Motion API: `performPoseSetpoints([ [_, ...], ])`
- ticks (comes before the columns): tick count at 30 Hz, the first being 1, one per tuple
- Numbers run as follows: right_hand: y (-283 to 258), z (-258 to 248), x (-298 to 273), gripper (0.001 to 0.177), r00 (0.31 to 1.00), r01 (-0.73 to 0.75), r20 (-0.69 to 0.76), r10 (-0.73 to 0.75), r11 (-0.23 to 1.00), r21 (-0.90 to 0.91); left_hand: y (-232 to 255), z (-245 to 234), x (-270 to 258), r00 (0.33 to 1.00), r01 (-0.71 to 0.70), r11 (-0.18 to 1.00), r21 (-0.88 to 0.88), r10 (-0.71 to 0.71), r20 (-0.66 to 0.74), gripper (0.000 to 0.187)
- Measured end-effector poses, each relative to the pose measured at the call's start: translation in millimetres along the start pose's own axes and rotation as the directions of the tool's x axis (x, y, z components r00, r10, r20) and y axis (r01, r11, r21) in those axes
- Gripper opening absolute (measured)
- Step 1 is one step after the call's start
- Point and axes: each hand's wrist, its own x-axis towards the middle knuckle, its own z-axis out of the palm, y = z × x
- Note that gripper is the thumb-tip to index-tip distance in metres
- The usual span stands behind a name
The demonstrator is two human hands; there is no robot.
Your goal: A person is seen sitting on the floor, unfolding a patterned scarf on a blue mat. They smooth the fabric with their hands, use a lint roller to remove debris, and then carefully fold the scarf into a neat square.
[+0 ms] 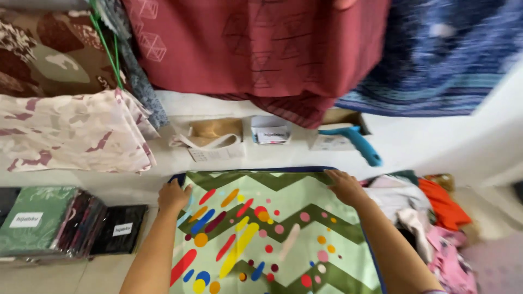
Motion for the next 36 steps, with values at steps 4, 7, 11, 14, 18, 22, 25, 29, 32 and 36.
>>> performPoseSetpoints([
  [4,6,20,26,0.058,0.999,0.040,0.012,-0.040,0.999,-0.034,11,-13,4,0.998,0.058,0.994,-0.094,-0.060,-0.015,0.070],
  [7,15,34,40,0.054,0.992,-0.102,0.060,0.114,0.979,-0.179,26,-30,-5,0.997,0.071,0.960,-0.270,-0.070,0.014,0.069],
  [11,25,46,49,0.049,0.967,-0.199,0.119,0.225,0.960,-0.199,16,-17,16,0.998,0.060,0.969,-0.241,-0.049,0.049,0.056],
  [14,42,59,54,0.036,0.968,-0.211,0.091,0.232,0.957,-0.198,6,-13,21,0.998,0.037,0.933,-0.359,-0.020,0.051,0.035],
  [18,47,51,47,0.030,0.981,-0.187,0.040,0.192,0.976,-0.108,-5,-21,23,0.999,0.015,0.807,-0.591,0.009,0.037,0.055],
  [22,45,17,21,0.016,0.971,-0.123,-0.206,0.118,0.992,-0.015,-11,-37,9,0.992,-0.107,0.754,-0.648,0.041,-0.116,0.046],
  [25,44,-5,2,0.013,0.917,-0.057,-0.398,0.036,0.998,-0.041,-8,-49,-3,0.965,-0.214,0.752,-0.623,0.065,-0.254,0.041],
  [29,46,-29,-35,0.009,0.873,-0.015,-0.489,-0.002,0.999,-0.032,-21,-60,-21,0.969,-0.200,0.673,-0.712,0.029,-0.244,0.051],
  [32,32,-58,-78,0.005,0.832,0.096,-0.542,-0.113,0.994,-0.059,-37,-72,-52,0.984,-0.158,0.560,-0.813,0.023,-0.176,0.057],
  [36,16,-79,-148,0.013,0.886,0.146,-0.447,-0.126,0.989,0.010,-49,-122,-134,0.978,-0.184,0.652,-0.735,0.193,-0.073,0.048],
])
